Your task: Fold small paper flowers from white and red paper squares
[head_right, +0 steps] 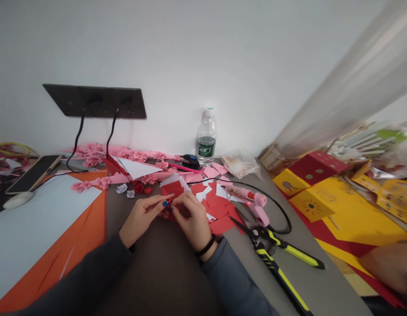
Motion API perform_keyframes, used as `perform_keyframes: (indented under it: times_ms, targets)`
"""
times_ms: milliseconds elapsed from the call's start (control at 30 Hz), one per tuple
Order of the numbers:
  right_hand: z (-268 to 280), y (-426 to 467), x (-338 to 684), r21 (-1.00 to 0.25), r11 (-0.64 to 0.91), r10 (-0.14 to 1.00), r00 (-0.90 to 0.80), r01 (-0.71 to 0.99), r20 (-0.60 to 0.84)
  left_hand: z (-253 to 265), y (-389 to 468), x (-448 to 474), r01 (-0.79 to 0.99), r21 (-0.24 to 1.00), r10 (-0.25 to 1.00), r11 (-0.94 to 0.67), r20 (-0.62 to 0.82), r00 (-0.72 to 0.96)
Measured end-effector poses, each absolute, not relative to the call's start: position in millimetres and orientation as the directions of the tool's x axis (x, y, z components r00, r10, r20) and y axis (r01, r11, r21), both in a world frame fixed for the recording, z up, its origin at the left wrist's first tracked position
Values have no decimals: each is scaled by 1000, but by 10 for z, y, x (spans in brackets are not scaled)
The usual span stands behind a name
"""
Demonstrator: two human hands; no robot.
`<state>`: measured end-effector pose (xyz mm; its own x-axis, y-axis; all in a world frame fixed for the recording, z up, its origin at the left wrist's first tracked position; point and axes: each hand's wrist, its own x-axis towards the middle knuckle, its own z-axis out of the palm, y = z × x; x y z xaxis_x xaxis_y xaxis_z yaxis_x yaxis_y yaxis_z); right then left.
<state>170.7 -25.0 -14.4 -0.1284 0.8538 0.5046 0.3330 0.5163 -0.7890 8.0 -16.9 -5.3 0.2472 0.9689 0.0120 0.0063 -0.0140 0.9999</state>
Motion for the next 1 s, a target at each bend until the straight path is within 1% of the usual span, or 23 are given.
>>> perform_keyframes:
  times_ms: [67,133,233,400,600,700,833,900,933,1000]
  targets:
    - [-149,-262,1698,-760,540,838,-151,362,524,-23,-173,78,60,995,965,-84,66,256]
    - [-161,-265,1696,-737,554,829,-171,388,533,-3,-176,77,94,989,961,-113,85,264]
    - [-174,-259,1705,-707,579,811,-205,406,547,2,-178,74,93,992,960,-81,53,274]
    - [-173,-248,1735,-670,623,780,-257,404,571,-23,-162,58,10,1000,958,-6,3,288]
    - [-184,-235,1781,-593,670,741,-368,446,561,-7,-102,-10,-5,986,917,166,-152,369]
    - [-170,-229,1809,-517,700,713,-450,493,538,2,-79,-63,9,968,879,251,-232,416]
    - [-126,-227,1826,-426,762,647,-549,488,528,16,-69,-120,52,934,819,355,-337,463]
    - [-117,-225,1825,-424,771,637,-570,476,519,26,-70,-131,57,919,799,391,-369,474]
    - [-119,-223,1823,-444,766,643,-565,466,517,31,-71,-131,43,913,797,405,-376,472]
    - [-133,-217,1820,-531,731,681,-502,429,533,36,-73,-124,-20,907,811,421,-366,455]
